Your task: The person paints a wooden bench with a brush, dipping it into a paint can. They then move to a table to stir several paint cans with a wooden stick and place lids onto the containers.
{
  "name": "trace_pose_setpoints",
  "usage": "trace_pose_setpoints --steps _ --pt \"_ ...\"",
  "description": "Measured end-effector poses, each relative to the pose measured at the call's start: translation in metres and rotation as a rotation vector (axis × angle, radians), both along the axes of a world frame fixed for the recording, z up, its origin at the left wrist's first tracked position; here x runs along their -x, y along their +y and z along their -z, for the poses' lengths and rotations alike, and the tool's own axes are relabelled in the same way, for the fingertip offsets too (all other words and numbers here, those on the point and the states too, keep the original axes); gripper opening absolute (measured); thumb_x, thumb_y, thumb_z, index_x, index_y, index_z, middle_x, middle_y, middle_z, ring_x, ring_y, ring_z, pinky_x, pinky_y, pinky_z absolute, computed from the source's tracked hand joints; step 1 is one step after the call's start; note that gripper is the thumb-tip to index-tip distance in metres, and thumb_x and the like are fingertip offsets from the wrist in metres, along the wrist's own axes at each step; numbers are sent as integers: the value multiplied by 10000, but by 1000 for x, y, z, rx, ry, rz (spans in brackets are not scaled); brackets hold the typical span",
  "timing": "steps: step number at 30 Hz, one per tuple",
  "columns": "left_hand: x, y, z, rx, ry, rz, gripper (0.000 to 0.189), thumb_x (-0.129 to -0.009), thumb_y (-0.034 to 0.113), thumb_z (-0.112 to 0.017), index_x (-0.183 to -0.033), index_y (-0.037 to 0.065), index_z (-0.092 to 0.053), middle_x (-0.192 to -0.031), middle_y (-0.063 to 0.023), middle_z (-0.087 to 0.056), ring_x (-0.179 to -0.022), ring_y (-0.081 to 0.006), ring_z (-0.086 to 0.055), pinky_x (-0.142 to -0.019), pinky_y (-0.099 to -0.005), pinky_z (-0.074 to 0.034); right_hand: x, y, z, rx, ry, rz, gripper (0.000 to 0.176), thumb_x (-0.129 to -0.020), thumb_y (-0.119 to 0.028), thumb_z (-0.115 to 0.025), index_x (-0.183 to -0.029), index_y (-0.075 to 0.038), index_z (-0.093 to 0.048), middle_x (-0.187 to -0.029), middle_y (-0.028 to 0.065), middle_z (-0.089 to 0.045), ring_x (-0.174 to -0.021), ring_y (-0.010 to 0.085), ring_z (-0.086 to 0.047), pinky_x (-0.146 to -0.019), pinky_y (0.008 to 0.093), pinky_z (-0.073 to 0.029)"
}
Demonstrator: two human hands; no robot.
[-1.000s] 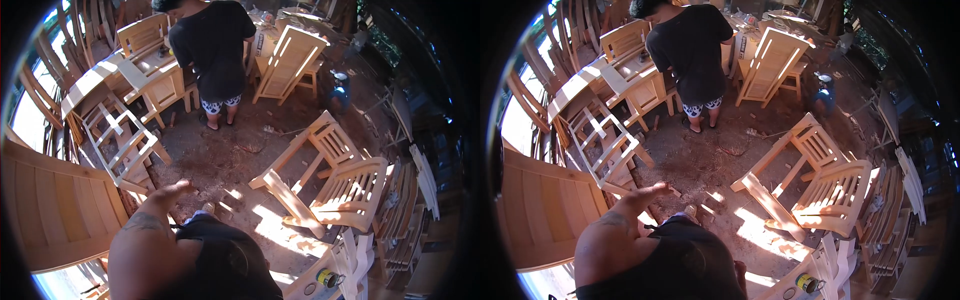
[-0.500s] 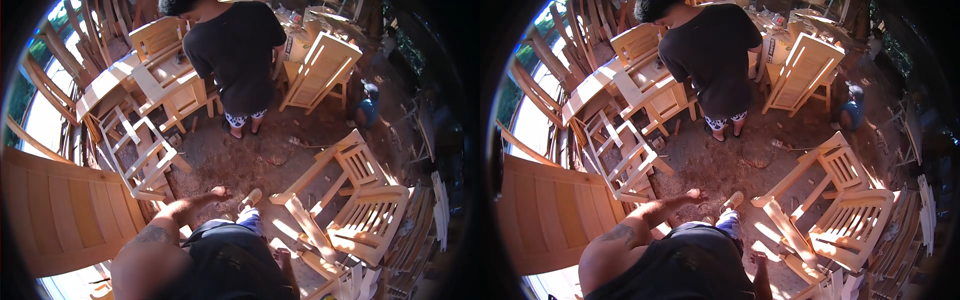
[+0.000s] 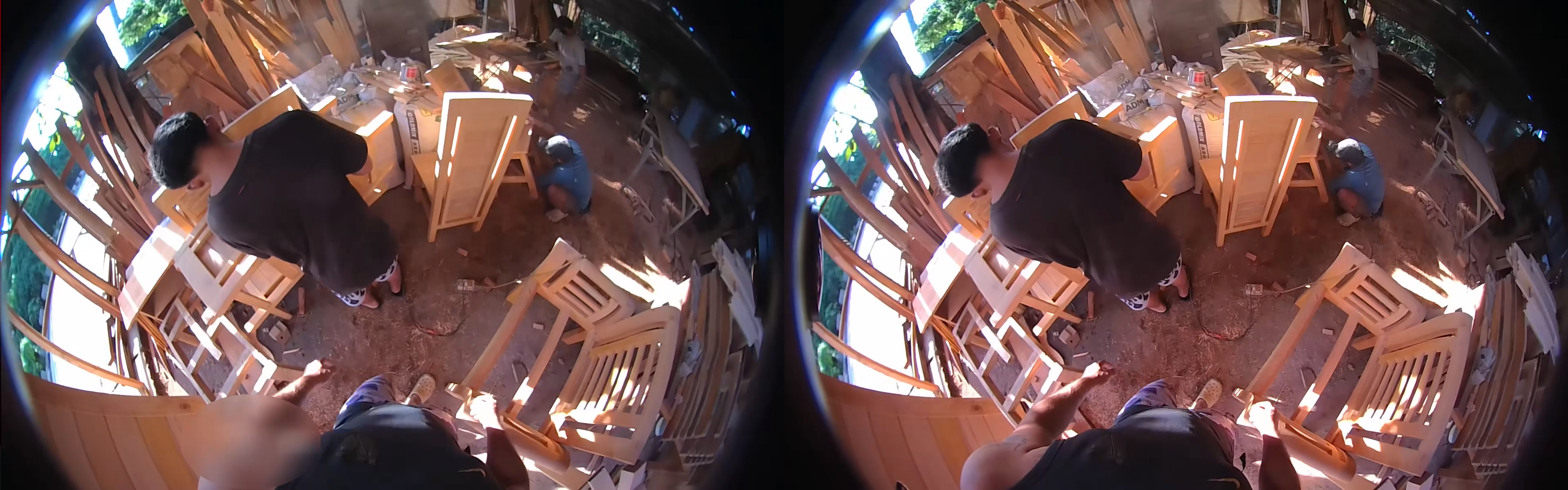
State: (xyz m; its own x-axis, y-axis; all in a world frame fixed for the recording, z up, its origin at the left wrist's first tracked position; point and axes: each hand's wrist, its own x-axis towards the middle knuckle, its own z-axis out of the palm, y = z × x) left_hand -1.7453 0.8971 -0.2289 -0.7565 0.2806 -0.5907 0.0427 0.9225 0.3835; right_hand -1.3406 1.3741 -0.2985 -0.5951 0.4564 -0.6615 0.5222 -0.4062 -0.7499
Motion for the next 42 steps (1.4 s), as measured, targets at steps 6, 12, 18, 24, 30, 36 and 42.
trace_pose_setpoints --steps 6,12,18,24,30,36,42 --pt "18 17 10 115 -118 -38 518 -868 568 -739 -1170 150 -794 -1202 -148 -783 -1141 -353 -738 -973 -441 -585 62 67 -20 64 -143 274 149 -957 -178 -687 -1051 -63 -687 -781 80 -726 -550 182 -665 -440 319 -513" --pt "104 116 25 -71 -205 -71 511 -872 519 -804 -1213 139 -778 -1273 -114 -765 -1231 -281 -702 -1067 -413 -545 101 86 24 -1407 -368 -1144 196 -836 -267 -799 -981 -148 -741 -965 58 -789 -878 282 -741 -753 451 -611" --pt "180 227 93 -312 -172 85 647 -910 585 -707 -1325 89 -698 -1319 -190 -725 -1224 -380 -680 -1043 -490 -527 119 81 126 -916 -405 -1102 220 -817 -263 -787 -1013 -163 -797 -1097 87 -788 -1069 330 -753 -851 450 -633" --pt "227 315 88 -440 20 545 495 -944 348 -754 -1283 -5 -675 -1122 -150 -748 -922 -264 -730 -790 -406 -589 132 85 113 -903 -533 -924 310 -815 -332 -798 -1091 -191 -804 -1140 112 -782 -1106 346 -746 -910 467 -634" --pt "222 423 -5 -371 -367 152 527 -927 412 -732 -1319 61 -708 -1241 -146 -764 -1072 -344 -737 -956 -447 -560 84 129 189 -378 -530 -527 417 -764 -393 -902 -1087 -155 -789 -1112 83 -793 -1098 327 -749 -905 461 -629" --pt "252 502 30 -317 -27 437 427 -894 392 -754 -1153 53 -772 -1179 -155 -770 -1018 -345 -748 -856 -447 -586 132 245 91 144 -583 164 249 -931 -255 -733 -1092 -66 -744 -983 105 -776 -855 295 -777 -686 451 -635" --pt "236 643 -113 -85 163 745 300 -928 361 -703 -1048 98 -783 -1166 -172 -745 -1104 -401 -700 -963 -483 -563 156 396 37 157 -395 422 185 -984 -223 -645 -1014 -44 -682 -810 105 -688 -585 261 -696 -491 418 -562"
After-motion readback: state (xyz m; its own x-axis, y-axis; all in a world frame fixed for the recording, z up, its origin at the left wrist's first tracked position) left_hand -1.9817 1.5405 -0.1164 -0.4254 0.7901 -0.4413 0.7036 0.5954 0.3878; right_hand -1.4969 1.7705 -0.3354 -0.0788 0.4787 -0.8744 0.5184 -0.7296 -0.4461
